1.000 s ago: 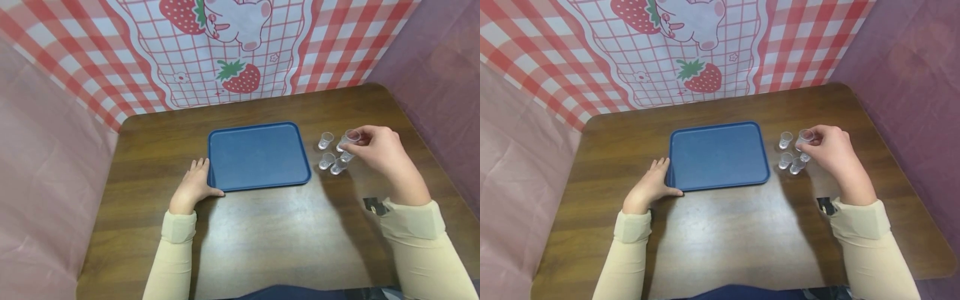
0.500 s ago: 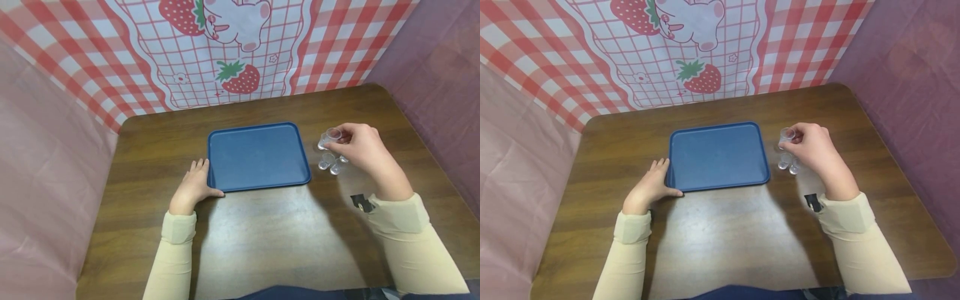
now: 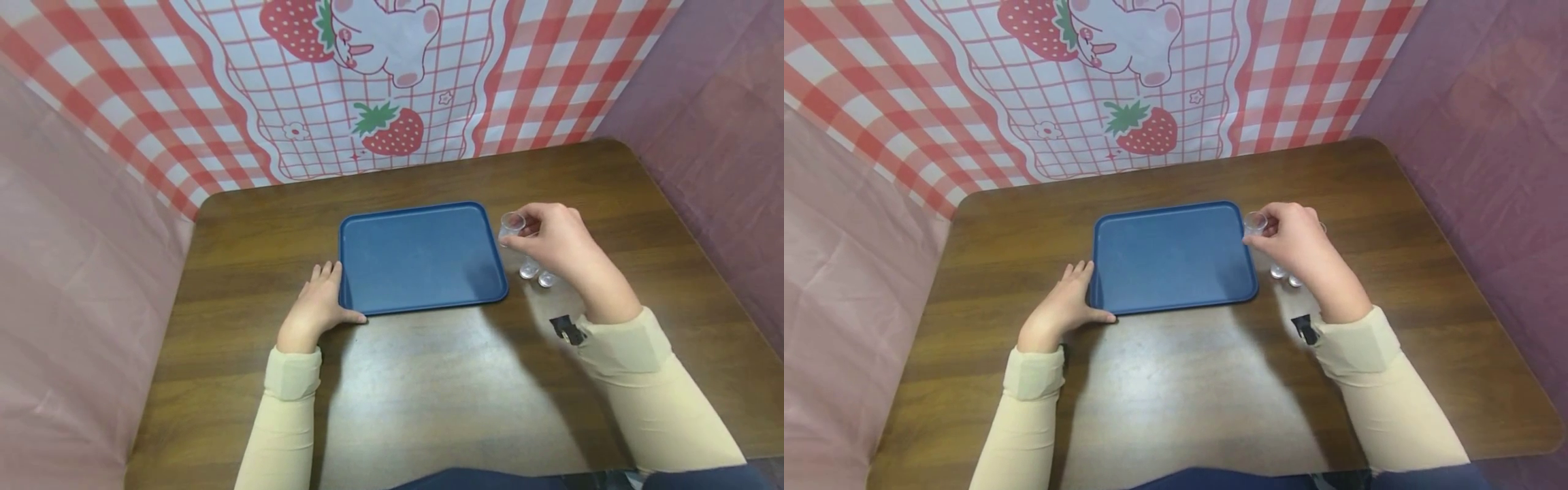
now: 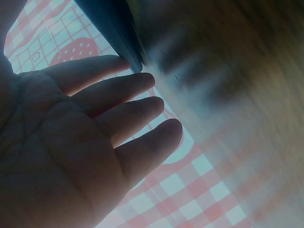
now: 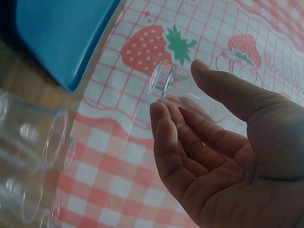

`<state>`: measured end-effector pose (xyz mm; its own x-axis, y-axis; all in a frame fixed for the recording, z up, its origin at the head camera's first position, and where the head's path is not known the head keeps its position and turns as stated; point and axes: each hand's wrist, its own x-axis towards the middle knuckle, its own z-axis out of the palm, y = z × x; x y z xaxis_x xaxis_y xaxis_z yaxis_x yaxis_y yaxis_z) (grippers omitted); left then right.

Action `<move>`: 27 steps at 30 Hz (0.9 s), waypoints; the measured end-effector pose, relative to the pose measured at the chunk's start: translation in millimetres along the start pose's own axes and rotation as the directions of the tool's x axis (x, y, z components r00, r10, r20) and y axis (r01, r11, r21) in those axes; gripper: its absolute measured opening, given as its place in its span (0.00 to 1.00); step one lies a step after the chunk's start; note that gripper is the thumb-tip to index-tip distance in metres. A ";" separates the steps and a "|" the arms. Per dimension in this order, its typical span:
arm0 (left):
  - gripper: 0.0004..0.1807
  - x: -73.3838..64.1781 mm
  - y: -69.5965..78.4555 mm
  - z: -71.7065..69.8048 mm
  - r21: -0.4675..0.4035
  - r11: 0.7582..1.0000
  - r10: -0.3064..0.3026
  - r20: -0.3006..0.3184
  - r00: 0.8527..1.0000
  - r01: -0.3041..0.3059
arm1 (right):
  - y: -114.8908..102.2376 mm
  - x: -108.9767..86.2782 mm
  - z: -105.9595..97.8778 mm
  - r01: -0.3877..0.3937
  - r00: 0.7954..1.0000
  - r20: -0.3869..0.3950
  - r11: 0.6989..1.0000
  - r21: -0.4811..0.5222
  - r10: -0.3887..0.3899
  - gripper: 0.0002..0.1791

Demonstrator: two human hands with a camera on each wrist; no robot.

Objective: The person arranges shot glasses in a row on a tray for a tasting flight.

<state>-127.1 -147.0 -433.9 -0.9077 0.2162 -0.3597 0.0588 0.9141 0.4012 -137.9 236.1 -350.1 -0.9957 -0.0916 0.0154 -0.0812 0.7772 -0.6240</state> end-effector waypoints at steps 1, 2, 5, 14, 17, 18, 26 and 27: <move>0.69 0.3 0.1 0.0 0.001 1.000 0.001 -0.001 1.000 -0.001 | -1.6 0.7 2.0 0.001 1.000 0.005 1.000 0.002 -0.001 0.18; 0.69 0.5 0.1 0.1 0.002 1.000 0.001 -0.001 1.000 -0.001 | -3.3 1.4 4.1 0.001 1.000 0.010 1.000 0.001 -0.001 0.18; 0.69 0.8 0.0 0.3 0.004 1.000 0.001 -0.001 1.000 -0.001 | -8.2 3.7 10.7 0.004 1.000 0.029 1.000 0.014 -0.004 0.18; 0.69 -0.8 0.6 -1.0 -0.002 1.000 -0.002 0.000 1.000 0.002 | -23.3 14.7 32.7 0.104 0.992 0.067 0.994 0.039 -0.106 0.18; 0.68 -1.0 0.7 -1.8 0.001 1.000 0.005 -0.006 1.000 -0.005 | -28.1 18.8 40.4 0.118 0.989 0.086 0.992 0.043 -0.121 0.17; 0.68 -1.0 0.6 -1.8 0.001 1.000 0.005 -0.006 1.000 -0.005 | -29.6 20.2 43.0 0.117 0.988 0.092 0.992 0.045 -0.121 0.17; 0.68 -1.0 0.2 -0.9 0.002 1.000 0.001 -0.010 1.000 -0.001 | -40.9 30.9 64.3 0.136 0.982 0.127 0.989 0.056 -0.143 0.17; 0.68 -0.9 0.1 -0.9 0.003 1.000 0.002 -0.010 1.000 -0.002 | -42.1 32.6 67.2 0.141 0.980 0.132 0.988 0.060 -0.148 0.17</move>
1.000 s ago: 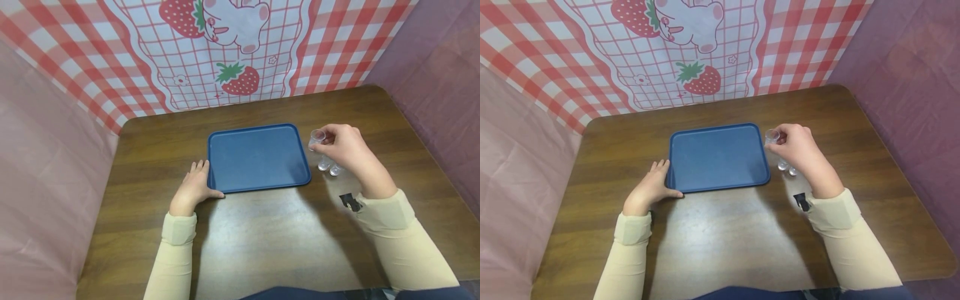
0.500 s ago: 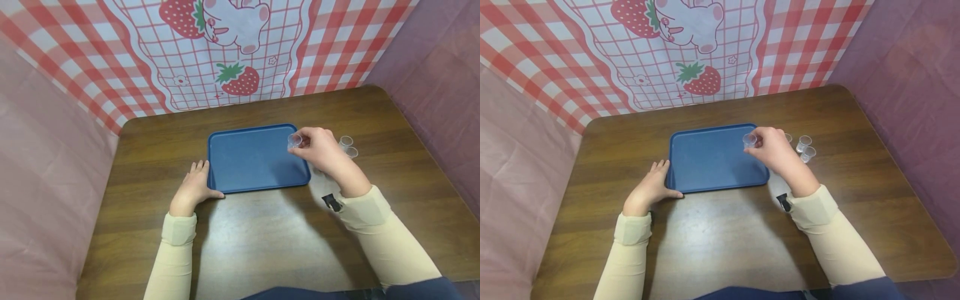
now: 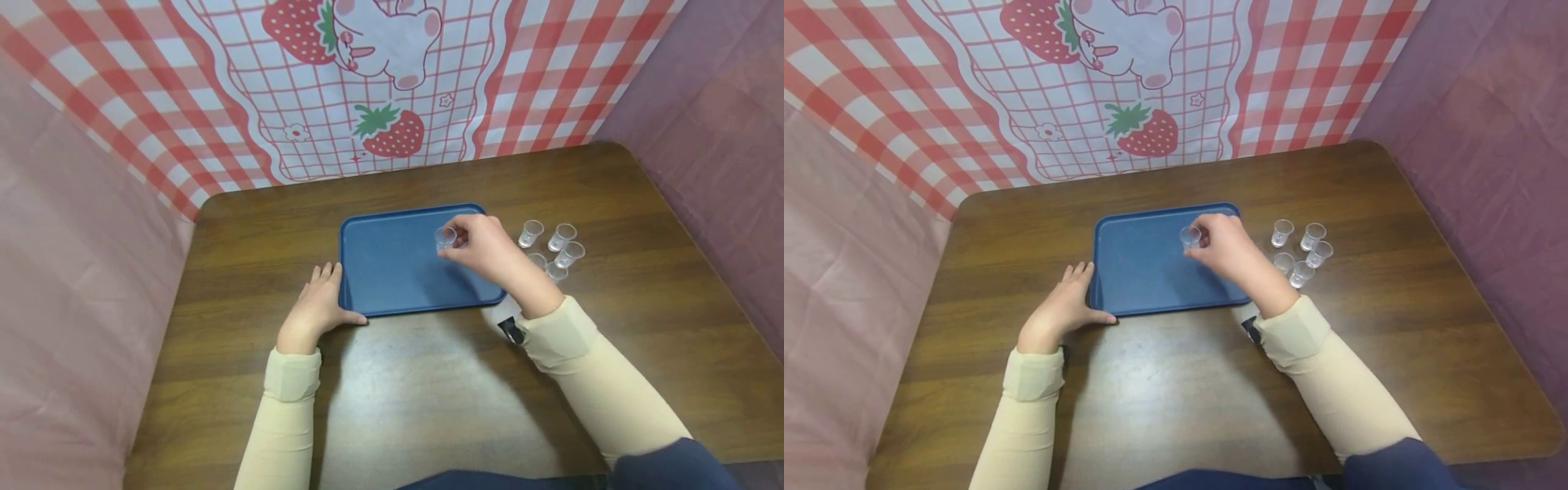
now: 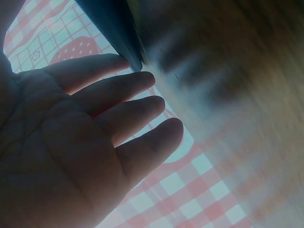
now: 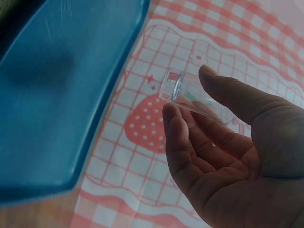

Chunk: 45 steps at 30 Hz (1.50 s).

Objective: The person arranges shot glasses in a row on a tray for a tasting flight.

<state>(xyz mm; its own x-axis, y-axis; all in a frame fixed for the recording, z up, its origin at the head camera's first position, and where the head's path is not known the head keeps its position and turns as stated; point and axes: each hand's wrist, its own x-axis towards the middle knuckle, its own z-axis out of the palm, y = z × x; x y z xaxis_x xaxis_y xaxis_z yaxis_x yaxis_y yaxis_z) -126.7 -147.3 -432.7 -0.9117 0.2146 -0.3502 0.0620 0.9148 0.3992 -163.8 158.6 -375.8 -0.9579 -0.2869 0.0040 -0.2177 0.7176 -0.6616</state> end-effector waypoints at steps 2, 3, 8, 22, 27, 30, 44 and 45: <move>0.68 -0.1 -0.8 0.0 0.001 1.000 -0.001 0.000 1.000 0.001 | -2.3 4.2 5.8 0.011 1.000 0.013 1.000 0.005 -0.012 0.17; 0.68 -0.2 -1.1 0.2 0.002 1.000 -0.001 0.001 1.000 0.001 | -3.6 6.5 8.6 0.017 1.000 0.019 1.000 0.004 -0.017 0.17; 0.69 -1.4 -1.7 0.8 -0.003 1.000 -0.002 -0.001 1.000 0.002 | -10.2 15.8 22.0 0.026 0.999 0.045 1.000 0.008 -0.026 0.16; 0.68 0.5 -0.9 -0.5 -0.010 1.000 -0.026 0.001 1.000 0.026 | -25.6 40.8 66.4 0.042 0.992 0.116 0.999 0.027 -0.045 0.15; 0.69 -0.8 -2.8 0.5 -0.001 0.999 -0.042 -0.008 0.999 0.042 | -35.8 47.7 81.2 0.062 0.989 0.135 0.997 0.034 -0.066 0.13; 0.69 -1.2 -3.3 0.5 -0.002 0.999 -0.052 -0.010 0.999 0.052 | -40.7 52.0 88.9 0.072 0.986 0.147 0.997 0.033 -0.076 0.13; 0.69 -0.7 -2.8 0.0 0.005 0.998 -0.062 -0.002 0.998 0.062 | -49.7 70.6 117.3 0.080 0.985 0.153 0.997 0.016 -0.081 0.15; 0.69 -1.2 -2.9 0.2 0.005 0.998 -0.062 0.000 0.998 0.062 | -49.9 71.3 118.9 0.080 0.984 0.155 0.997 0.018 -0.082 0.15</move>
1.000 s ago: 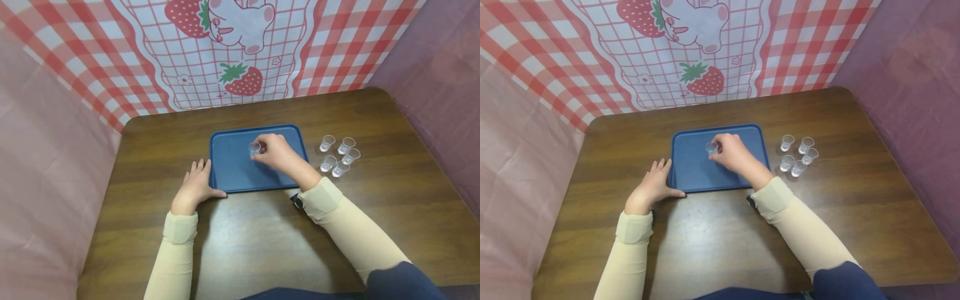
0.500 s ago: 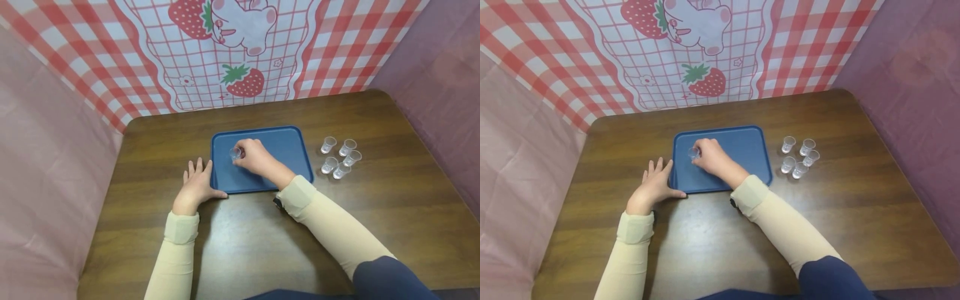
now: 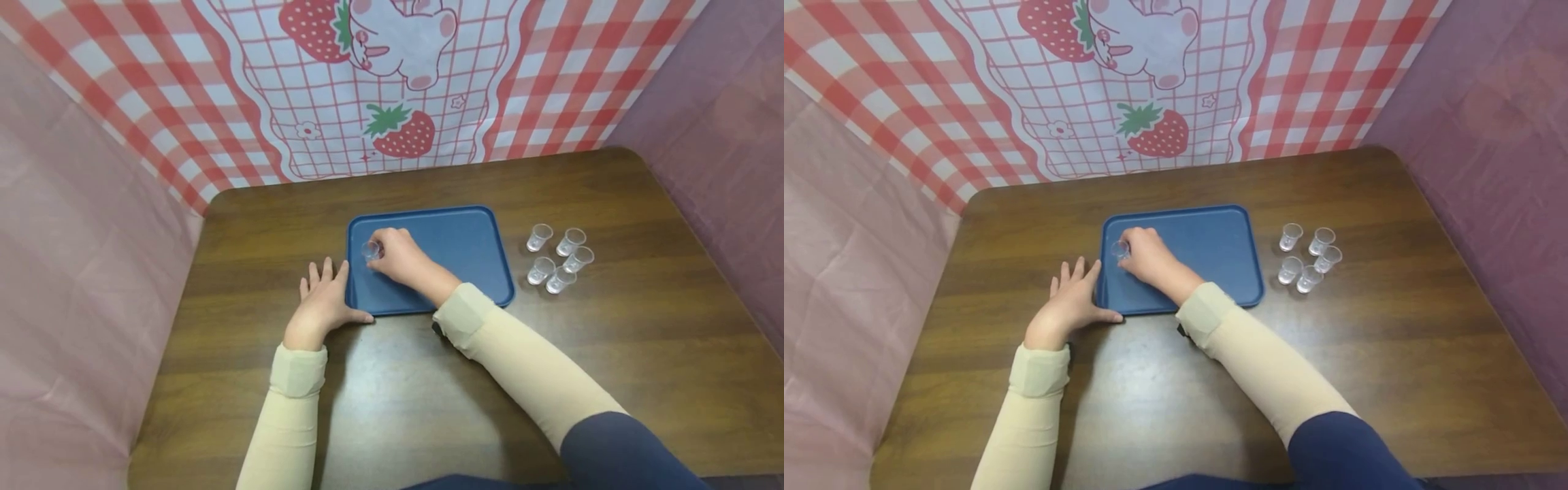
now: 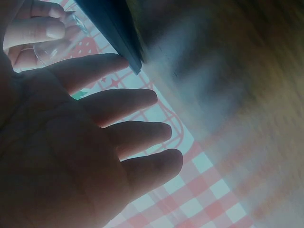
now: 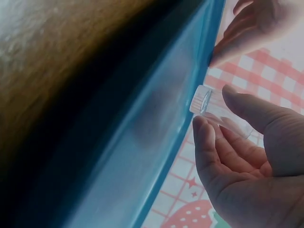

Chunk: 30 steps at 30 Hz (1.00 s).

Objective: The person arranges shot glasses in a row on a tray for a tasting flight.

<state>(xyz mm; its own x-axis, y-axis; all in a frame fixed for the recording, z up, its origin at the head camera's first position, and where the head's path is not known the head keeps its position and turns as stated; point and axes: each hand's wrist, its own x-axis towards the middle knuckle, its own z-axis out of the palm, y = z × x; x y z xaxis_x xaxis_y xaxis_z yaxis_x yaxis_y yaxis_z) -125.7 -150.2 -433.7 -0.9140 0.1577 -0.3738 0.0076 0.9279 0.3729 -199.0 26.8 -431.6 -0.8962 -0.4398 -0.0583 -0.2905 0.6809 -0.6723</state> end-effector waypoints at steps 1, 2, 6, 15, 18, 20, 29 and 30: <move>0.69 -0.1 0.1 0.2 -0.001 1.000 0.000 0.001 1.000 0.000 | 0.0 1.0 1.2 0.001 1.000 0.002 1.000 0.000 -0.001 0.15; 0.69 -0.2 0.3 0.2 -0.001 1.000 0.000 0.002 1.000 0.000 | -0.2 1.8 2.3 0.003 1.000 0.001 1.000 -0.001 -0.003 0.14; 0.68 0.3 0.9 0.1 -0.009 1.000 -0.001 0.001 1.000 0.001 | -0.5 4.7 5.3 0.005 1.000 -0.001 1.000 -0.010 -0.005 0.15; 0.68 -1.2 0.5 -0.4 -0.017 1.000 -0.006 0.008 1.000 0.006 | -3.2 8.1 11.7 0.003 1.000 0.031 1.000 -0.020 -0.002 0.16; 0.68 -1.5 0.4 0.0 -0.023 1.000 -0.006 0.010 1.000 0.006 | -3.8 8.5 13.1 0.007 0.999 0.036 0.999 -0.032 -0.005 0.15; 0.68 -1.7 0.3 0.0 -0.024 1.000 -0.006 0.010 1.000 0.006 | -4.4 8.9 13.3 0.008 0.999 0.035 0.999 -0.038 -0.007 0.16; 0.68 -0.3 0.3 0.1 -0.019 1.000 -0.001 0.009 1.000 0.001 | -3.8 7.4 11.3 -0.008 0.998 0.055 0.998 -0.056 0.011 0.20; 0.68 0.0 0.3 0.2 -0.017 1.000 -0.002 0.009 1.000 0.002 | -3.5 6.7 10.6 -0.015 0.998 0.054 0.998 -0.054 0.018 0.21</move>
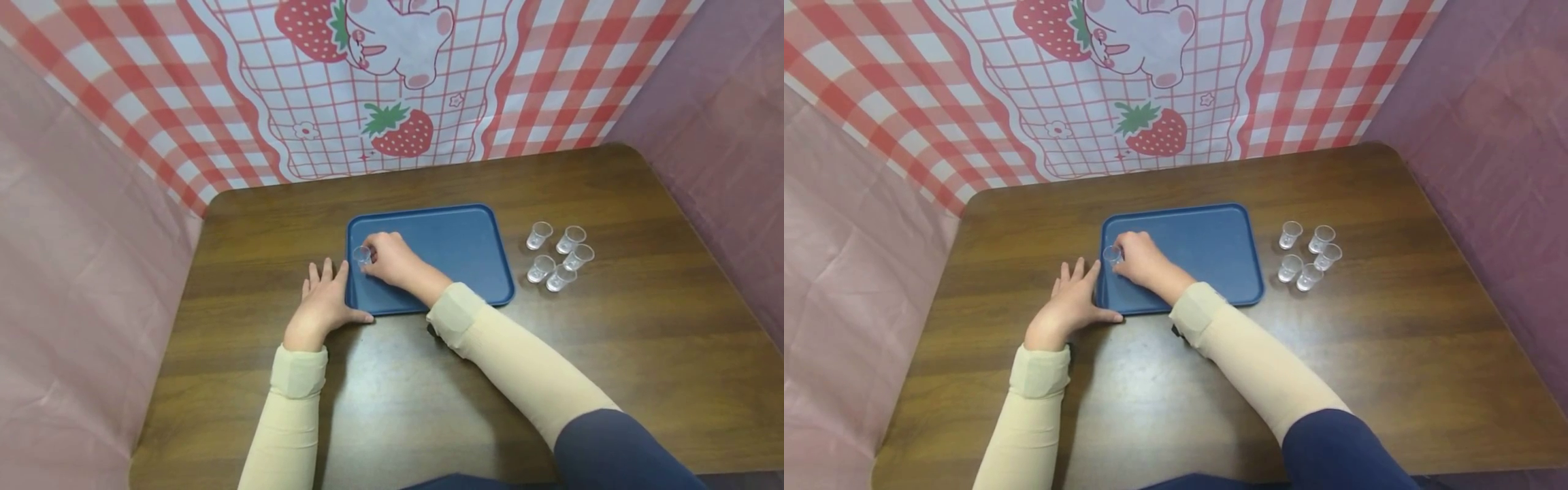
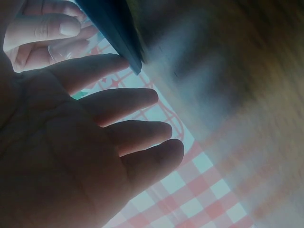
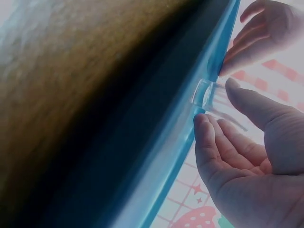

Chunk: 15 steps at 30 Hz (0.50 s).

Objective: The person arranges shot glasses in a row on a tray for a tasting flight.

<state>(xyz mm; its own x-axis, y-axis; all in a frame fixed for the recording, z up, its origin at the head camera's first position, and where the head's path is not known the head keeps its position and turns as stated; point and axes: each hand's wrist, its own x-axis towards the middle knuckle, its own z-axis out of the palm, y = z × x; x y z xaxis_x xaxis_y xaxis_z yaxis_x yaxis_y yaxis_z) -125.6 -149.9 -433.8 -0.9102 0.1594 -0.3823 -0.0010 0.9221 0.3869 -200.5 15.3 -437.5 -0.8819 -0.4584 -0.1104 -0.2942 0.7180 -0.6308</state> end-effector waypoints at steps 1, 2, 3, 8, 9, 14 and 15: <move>0.68 0.1 -0.1 0.0 0.000 1.000 0.001 -0.002 1.000 -0.001 | 0.1 -0.6 -0.6 -0.005 1.000 0.000 1.000 0.004 0.005 0.22; 0.68 0.1 -0.3 0.0 0.000 1.000 0.001 -0.003 1.000 -0.001 | 0.3 -1.2 -1.3 -0.010 1.000 0.001 1.000 0.007 0.010 0.23; 0.68 0.1 -0.4 0.1 -0.001 1.000 0.002 -0.005 1.000 -0.002 | 0.3 -2.0 -2.1 -0.015 1.000 0.002 1.000 0.012 0.015 0.24; 0.68 -1.0 0.1 -0.4 -0.005 1.000 0.001 -0.009 1.000 -0.001 | 0.2 -6.3 -5.6 -0.016 1.000 0.010 1.000 -0.013 0.016 0.26; 0.68 -1.3 0.3 -0.5 -0.006 1.000 0.002 -0.010 1.000 -0.002 | 0.0 -7.2 -6.5 -0.015 1.000 0.008 1.000 -0.018 0.016 0.27; 0.68 -2.2 1.6 -0.9 -0.007 1.000 -0.002 -0.014 1.000 0.002 | 2.4 -12.7 -14.4 0.000 1.000 -0.016 1.000 -0.017 0.000 0.27; 0.68 -2.3 1.8 -1.0 -0.007 1.000 -0.005 -0.013 1.000 0.005 | 3.5 -14.0 -16.4 0.003 1.000 -0.023 1.000 -0.009 -0.003 0.27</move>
<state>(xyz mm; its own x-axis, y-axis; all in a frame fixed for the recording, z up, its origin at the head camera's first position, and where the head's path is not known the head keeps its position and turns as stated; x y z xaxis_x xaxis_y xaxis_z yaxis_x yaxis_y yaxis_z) -124.0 -148.9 -431.4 -0.9155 0.1505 -0.3731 -0.0082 0.9202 0.3914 -195.2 32.8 -425.6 -0.8891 -0.4484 -0.0914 -0.2999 0.7217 -0.6239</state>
